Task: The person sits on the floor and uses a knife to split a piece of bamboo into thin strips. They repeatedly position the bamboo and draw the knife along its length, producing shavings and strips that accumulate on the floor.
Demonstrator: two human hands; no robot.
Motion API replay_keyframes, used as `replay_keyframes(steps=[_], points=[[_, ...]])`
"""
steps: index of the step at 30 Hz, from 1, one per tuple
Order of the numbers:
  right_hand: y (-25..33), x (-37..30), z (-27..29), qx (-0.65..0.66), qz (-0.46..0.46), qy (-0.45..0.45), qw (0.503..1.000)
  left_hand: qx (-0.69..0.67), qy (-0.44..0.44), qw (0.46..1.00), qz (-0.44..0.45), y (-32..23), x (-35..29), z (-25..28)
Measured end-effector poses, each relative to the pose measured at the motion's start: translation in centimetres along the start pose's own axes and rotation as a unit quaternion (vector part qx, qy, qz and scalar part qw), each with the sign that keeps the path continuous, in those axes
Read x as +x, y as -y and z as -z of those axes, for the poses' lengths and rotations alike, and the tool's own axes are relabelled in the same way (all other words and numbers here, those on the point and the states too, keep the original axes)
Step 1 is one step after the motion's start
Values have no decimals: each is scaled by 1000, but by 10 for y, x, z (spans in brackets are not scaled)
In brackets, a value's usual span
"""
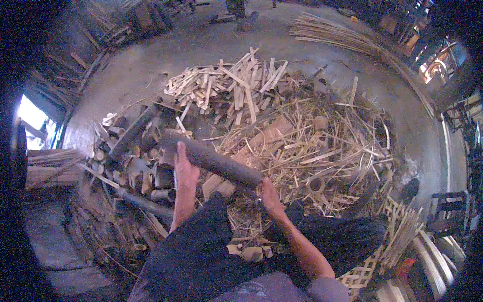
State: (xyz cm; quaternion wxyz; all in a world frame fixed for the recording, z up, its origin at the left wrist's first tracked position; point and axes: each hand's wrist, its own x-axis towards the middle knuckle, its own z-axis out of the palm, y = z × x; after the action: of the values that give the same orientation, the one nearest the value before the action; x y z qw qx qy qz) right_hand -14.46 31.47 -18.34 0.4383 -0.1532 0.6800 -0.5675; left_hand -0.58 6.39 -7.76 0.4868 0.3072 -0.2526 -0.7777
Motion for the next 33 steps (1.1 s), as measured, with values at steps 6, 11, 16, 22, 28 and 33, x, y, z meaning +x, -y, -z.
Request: replay_keyframes(steps=[6, 11, 16, 22, 28, 33], points=[[-80, -33, -7, -589, 177, -2, 788, 106, -100, 982, -121, -73, -14, 49], [-22, -32, -7, -432, -65, 81, 896, 214, -114, 955, -173, -55, -45, -3], [-19, -26, 6, -216, 23, 22, 976, 351, 10, 918, -183, -11, -43, -22], [140, -80, -6, -32, 161, 2, 987, 447, 98, 868, -194, 11, -40, -27], [190, -114, -18, -1, 74, 33, 997, 594, 130, 778, -156, 3, -65, -40], [209, -129, -40, 36, 40, 80, 995, 563, 167, 798, -132, 10, -83, -42]])
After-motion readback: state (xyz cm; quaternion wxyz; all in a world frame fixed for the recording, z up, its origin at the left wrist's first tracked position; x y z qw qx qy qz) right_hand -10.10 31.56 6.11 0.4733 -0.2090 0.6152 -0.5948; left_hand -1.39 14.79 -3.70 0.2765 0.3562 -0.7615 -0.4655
